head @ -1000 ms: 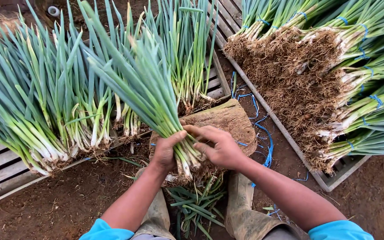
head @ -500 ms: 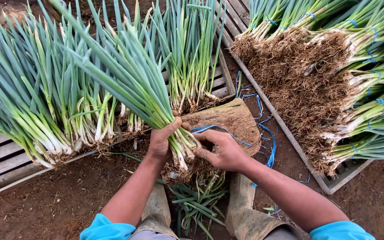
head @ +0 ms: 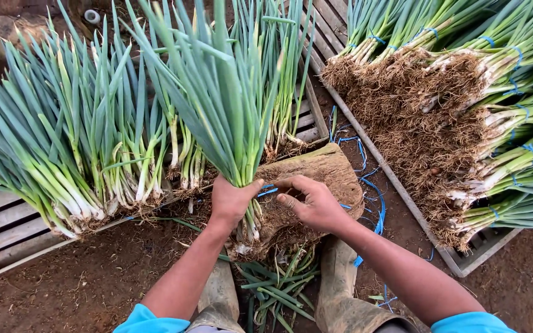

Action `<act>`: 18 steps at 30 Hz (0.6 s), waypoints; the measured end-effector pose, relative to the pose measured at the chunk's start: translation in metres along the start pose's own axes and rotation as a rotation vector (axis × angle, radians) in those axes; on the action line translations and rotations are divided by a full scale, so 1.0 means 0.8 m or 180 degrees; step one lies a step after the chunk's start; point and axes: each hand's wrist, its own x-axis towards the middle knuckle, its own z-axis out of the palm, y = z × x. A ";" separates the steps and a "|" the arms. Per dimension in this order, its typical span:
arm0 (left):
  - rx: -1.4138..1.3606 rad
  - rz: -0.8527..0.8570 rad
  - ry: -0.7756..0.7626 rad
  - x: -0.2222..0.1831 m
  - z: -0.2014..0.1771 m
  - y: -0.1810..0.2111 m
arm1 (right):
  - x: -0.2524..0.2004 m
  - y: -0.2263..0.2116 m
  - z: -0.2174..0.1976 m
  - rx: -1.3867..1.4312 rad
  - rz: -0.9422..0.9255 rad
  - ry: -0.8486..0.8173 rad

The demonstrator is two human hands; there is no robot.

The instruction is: Bundling green onions using plastic string

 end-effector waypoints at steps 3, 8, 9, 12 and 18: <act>0.0340 -0.0041 -0.0055 0.007 0.004 -0.028 | 0.002 0.003 -0.002 0.0197 0.0178 0.0037; 0.0431 0.0009 -0.0167 -0.004 0.002 -0.004 | 0.002 0.001 -0.003 0.0356 0.0323 0.0037; 0.0366 -0.0140 -0.0223 -0.007 0.001 0.005 | 0.002 0.004 -0.002 0.0336 0.0308 0.0056; 0.0095 -0.0536 -0.0388 -0.015 0.001 0.049 | 0.002 -0.002 -0.002 0.0297 0.0043 0.0389; -0.0543 -0.0299 -0.0267 0.005 0.003 0.004 | -0.006 -0.019 0.033 0.0369 -0.0031 0.0264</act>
